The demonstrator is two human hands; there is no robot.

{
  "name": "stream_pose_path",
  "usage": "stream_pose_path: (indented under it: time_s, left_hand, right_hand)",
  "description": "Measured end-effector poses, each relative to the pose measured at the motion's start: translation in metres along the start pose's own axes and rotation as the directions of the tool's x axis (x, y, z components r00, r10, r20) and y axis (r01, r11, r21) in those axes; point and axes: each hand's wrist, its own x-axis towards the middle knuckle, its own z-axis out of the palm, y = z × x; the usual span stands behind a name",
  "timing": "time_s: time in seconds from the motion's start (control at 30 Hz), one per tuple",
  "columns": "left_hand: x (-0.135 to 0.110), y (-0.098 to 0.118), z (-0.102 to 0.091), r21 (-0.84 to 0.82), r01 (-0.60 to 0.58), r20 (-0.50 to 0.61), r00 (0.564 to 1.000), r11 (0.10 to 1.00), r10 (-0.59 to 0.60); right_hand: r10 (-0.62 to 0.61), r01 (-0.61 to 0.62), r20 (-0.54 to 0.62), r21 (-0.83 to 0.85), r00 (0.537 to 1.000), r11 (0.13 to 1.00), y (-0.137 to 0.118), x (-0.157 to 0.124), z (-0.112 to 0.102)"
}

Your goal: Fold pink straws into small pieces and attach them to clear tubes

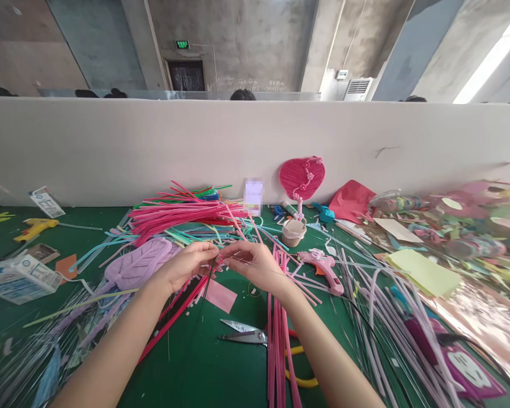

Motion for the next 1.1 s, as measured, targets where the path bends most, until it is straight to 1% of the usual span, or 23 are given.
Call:
stream_pose_path:
  time_s: [0.1,0.17,0.2,0.3,0.37,0.43,0.47,0.5,0.57,0.63,0.67,0.7,0.73,0.77,0.8,0.83,0.9,0.93,1.0,1.1]
  left_hand:
    - [0.002,-0.001,-0.003,-0.003,0.032,0.037,0.999,0.999,-0.032]
    - [0.001,0.0,-0.004,0.007,0.052,0.078,0.996,0.999,-0.052]
    - [0.0,0.0,-0.004,0.014,0.061,0.099,0.993,0.998,-0.063]
    - [-0.002,0.001,-0.005,0.041,0.075,0.143,0.986,0.996,-0.08]
    - [-0.001,-0.001,-0.005,0.083,0.066,0.15,0.986,0.994,-0.078]
    - [0.001,-0.004,-0.006,0.148,0.037,0.13,0.99,0.988,-0.056]
    - [0.002,-0.006,-0.007,0.187,0.011,0.108,0.994,0.982,-0.031]
    - [0.003,-0.007,-0.008,0.229,-0.024,0.081,0.997,0.973,0.005]
    - [0.003,-0.006,-0.01,0.307,-0.101,0.031,0.995,0.946,0.096]
    - [0.002,-0.004,-0.011,0.419,-0.207,0.011,0.975,0.884,0.223]
    - [0.001,-0.002,-0.011,0.51,-0.267,0.022,0.955,0.818,0.297]
    - [0.0,0.0,-0.011,0.614,-0.322,0.052,0.927,0.72,0.371]
    - [-0.002,0.002,-0.012,0.719,-0.367,0.098,0.894,0.59,0.437]
    - [-0.003,0.004,-0.012,0.806,-0.396,0.156,0.859,0.439,0.488]
    - [-0.005,0.006,-0.012,0.867,-0.406,0.212,0.826,0.29,0.522]
    - [-0.006,0.008,-0.013,0.901,-0.402,0.257,0.799,0.164,0.544]
    - [-0.011,0.012,-0.012,0.927,-0.369,0.33,0.736,-0.057,0.591]
    - [-0.014,0.014,-0.012,0.927,-0.343,0.358,0.701,-0.149,0.616]
    - [-0.02,0.019,-0.008,0.912,-0.293,0.411,0.625,-0.288,0.664]
    - [-0.029,0.025,-0.001,0.873,-0.252,0.486,0.517,-0.417,0.705]
  right_hand:
    - [-0.098,0.106,0.081,-0.112,0.992,0.988,-0.01,-0.002,-0.003]
    - [-0.128,0.16,0.178,-0.183,0.976,0.97,-0.02,0.0,-0.009]
    - [-0.123,0.178,0.244,-0.22,0.962,0.959,-0.025,0.002,-0.013]
    - [-0.05,0.199,0.427,-0.312,0.903,0.929,-0.039,0.01,-0.023]
    - [0.028,0.146,0.49,-0.313,0.871,0.938,-0.041,0.016,-0.026]
    - [0.125,0.025,0.503,-0.281,0.855,0.959,-0.035,0.021,-0.025]
    - [0.169,-0.043,0.482,-0.263,0.859,0.964,-0.029,0.022,-0.023]
    - [0.198,-0.089,0.446,-0.253,0.873,0.963,-0.023,0.023,-0.022]
    - [0.207,-0.137,0.355,-0.212,0.912,0.968,-0.011,0.023,-0.018]
    - [0.187,-0.144,0.291,-0.165,0.938,0.976,-0.003,0.021,-0.014]
    - [0.179,-0.142,0.265,-0.153,0.947,0.978,-0.002,0.019,-0.013]
    - [0.174,-0.138,0.246,-0.155,0.954,0.978,-0.003,0.017,-0.011]
    - [0.172,-0.134,0.231,-0.172,0.958,0.976,-0.005,0.015,-0.009]
    - [0.172,-0.128,0.217,-0.201,0.961,0.971,-0.007,0.013,-0.008]
    - [0.167,-0.115,0.204,-0.242,0.965,0.963,-0.01,0.011,-0.007]
    - [0.153,-0.093,0.186,-0.294,0.971,0.951,-0.012,0.008,-0.005]
    - [0.1,-0.034,0.134,-0.422,0.986,0.906,-0.017,0.004,-0.003]
    - [0.063,-0.005,0.1,-0.496,0.993,0.869,-0.019,0.003,-0.002]
    - [-0.02,0.039,0.037,-0.644,0.999,0.764,-0.024,0.001,0.0]
    - [-0.137,0.053,-0.031,-0.821,0.99,0.569,-0.035,-0.001,0.004]
